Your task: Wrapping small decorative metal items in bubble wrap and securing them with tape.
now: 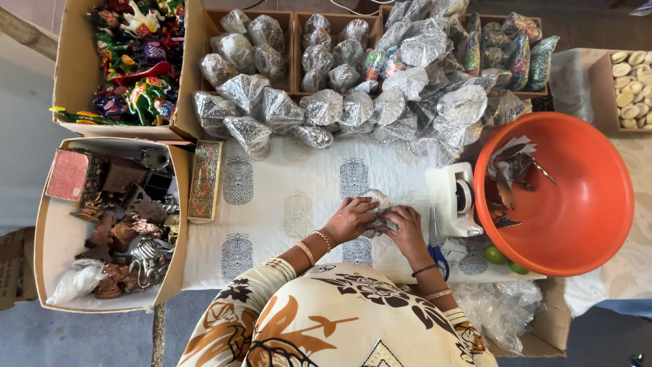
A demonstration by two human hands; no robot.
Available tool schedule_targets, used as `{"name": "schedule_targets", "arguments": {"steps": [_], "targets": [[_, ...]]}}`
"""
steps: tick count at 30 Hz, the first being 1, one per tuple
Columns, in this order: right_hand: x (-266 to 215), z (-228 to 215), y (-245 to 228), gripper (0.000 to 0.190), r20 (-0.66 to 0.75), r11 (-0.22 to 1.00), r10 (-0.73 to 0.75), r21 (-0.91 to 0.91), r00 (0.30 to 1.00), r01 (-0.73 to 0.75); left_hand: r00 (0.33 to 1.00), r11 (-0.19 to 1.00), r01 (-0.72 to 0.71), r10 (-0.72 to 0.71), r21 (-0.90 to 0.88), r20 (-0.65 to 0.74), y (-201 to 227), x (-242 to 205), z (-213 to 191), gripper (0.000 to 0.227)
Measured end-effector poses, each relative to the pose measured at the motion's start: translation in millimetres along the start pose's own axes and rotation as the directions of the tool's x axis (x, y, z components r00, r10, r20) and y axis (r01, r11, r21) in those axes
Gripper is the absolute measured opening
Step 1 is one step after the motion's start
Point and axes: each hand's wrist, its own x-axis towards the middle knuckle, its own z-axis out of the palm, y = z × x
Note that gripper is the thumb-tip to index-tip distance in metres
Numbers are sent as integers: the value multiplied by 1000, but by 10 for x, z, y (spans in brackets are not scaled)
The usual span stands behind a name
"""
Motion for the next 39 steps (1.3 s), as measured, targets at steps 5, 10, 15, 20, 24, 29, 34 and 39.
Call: {"name": "schedule_targets", "arguments": {"steps": [5, 10, 15, 20, 24, 29, 34, 39], "targets": [[-18, 196, 183, 28, -49, 999, 41, 11, 998, -41, 999, 1000, 15, -15, -22, -29, -32, -4, 78, 25], [-27, 231, 132, 20, -70, 996, 93, 12, 993, -92, 999, 1000, 21, -21, -13, -26, -3, 0, 66, 24], [-56, 261, 88, 16, -131, 994, 106, 4, 986, -106, 999, 999, 19, -20, -38, -34, 30, -6, 39, 19], [-28, 250, 59, 17, -147, 993, 114, 25, 983, -111, 998, 999, 14, -16, -36, -59, 11, 23, 44, 23], [13, 173, 34, 15, -127, 995, 100, 42, 987, -96, 999, 999, 31, -32, -22, -40, 16, 21, 51, 18], [83, 123, 19, 17, -97, 989, 144, 25, 985, -143, 999, 999, 40, -40, -10, 8, 51, 43, 8, 16], [227, -37, -108, 49, -95, 977, 214, -6, 972, -215, 999, 999, 39, -38, -37, 27, 58, 48, -8, 18], [275, 233, 355, 83, -13, 988, 145, -52, 989, -146, 1000, 1000, 0, 0, -13, -5, 18, 34, 15, 19]]}}
